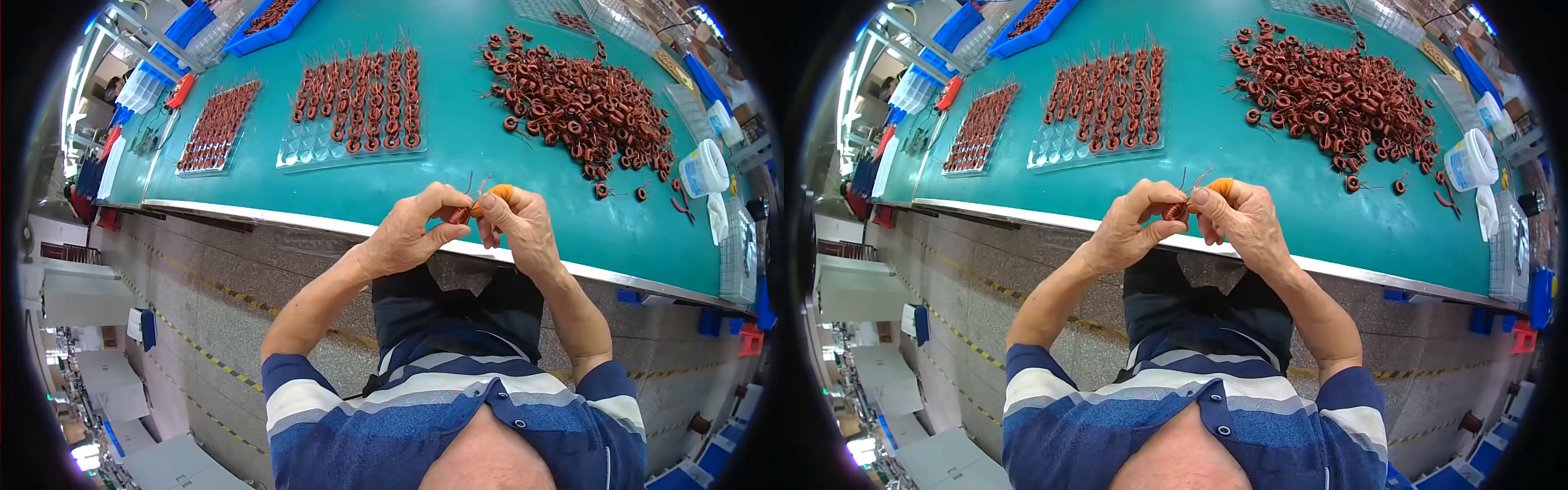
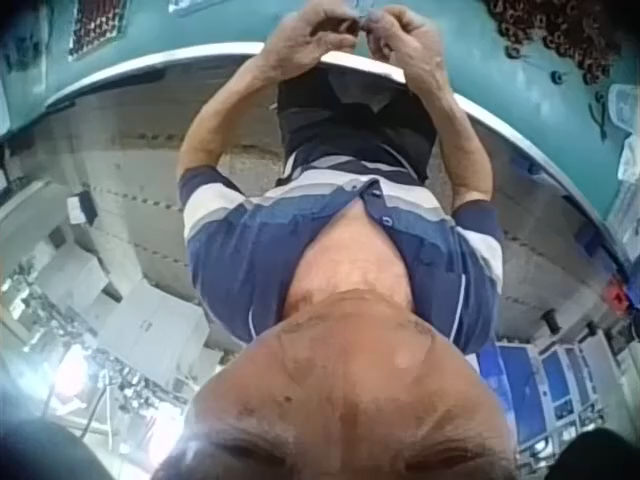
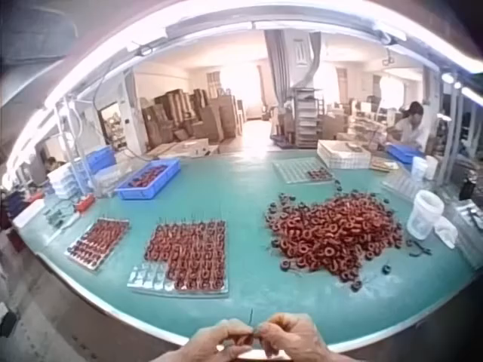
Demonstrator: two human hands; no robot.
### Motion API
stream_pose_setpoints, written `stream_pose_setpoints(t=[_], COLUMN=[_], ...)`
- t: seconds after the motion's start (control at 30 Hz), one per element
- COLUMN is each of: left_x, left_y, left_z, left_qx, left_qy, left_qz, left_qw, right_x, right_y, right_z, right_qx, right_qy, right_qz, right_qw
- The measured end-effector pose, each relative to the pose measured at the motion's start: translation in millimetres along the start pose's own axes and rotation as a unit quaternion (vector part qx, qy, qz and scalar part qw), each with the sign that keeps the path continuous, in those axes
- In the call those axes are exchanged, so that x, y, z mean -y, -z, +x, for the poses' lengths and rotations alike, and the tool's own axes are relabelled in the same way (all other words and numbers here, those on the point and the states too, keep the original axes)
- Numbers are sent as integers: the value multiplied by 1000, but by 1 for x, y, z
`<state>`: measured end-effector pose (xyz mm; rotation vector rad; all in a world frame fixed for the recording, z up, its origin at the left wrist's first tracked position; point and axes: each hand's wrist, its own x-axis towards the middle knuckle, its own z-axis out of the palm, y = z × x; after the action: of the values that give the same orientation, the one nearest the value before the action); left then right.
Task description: Straightening the wires on toroidal electronic coils and organizing them into component trays at a factory workstation.
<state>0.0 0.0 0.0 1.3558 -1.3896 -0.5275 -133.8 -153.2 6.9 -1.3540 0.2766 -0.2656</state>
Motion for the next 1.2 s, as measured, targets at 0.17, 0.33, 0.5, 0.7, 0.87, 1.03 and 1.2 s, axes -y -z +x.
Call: stream_pose_setpoints(t=[0.17,0.33,0.5,0.7,0.87,1.03,1.2], left_x=[0,0,2,-11,-12,-4,14], left_y=[-5,-16,-10,-1,-2,-6,-26], left_z=[5,6,7,11,13,5,10], left_qx=[13,-6,-22,-19,62,51,-36], left_qy=[81,79,74,-74,-204,-250,-110], left_qz=[-195,-359,-357,237,443,531,376], left_qw=[977,930,931,968,871,808,919], right_x=[5,11,9,6,-4,-22,-19], right_y=[2,-4,-3,-3,9,7,-6], right_z=[-1,0,8,8,-2,8,-1], right_qx=[-21,-28,-30,-61,-50,-35,-175], right_qy=[38,58,31,2,-31,-20,43], right_qz=[-9,12,1,-60,-37,-44,-92], right_qw=[999,998,999,996,998,998,979])
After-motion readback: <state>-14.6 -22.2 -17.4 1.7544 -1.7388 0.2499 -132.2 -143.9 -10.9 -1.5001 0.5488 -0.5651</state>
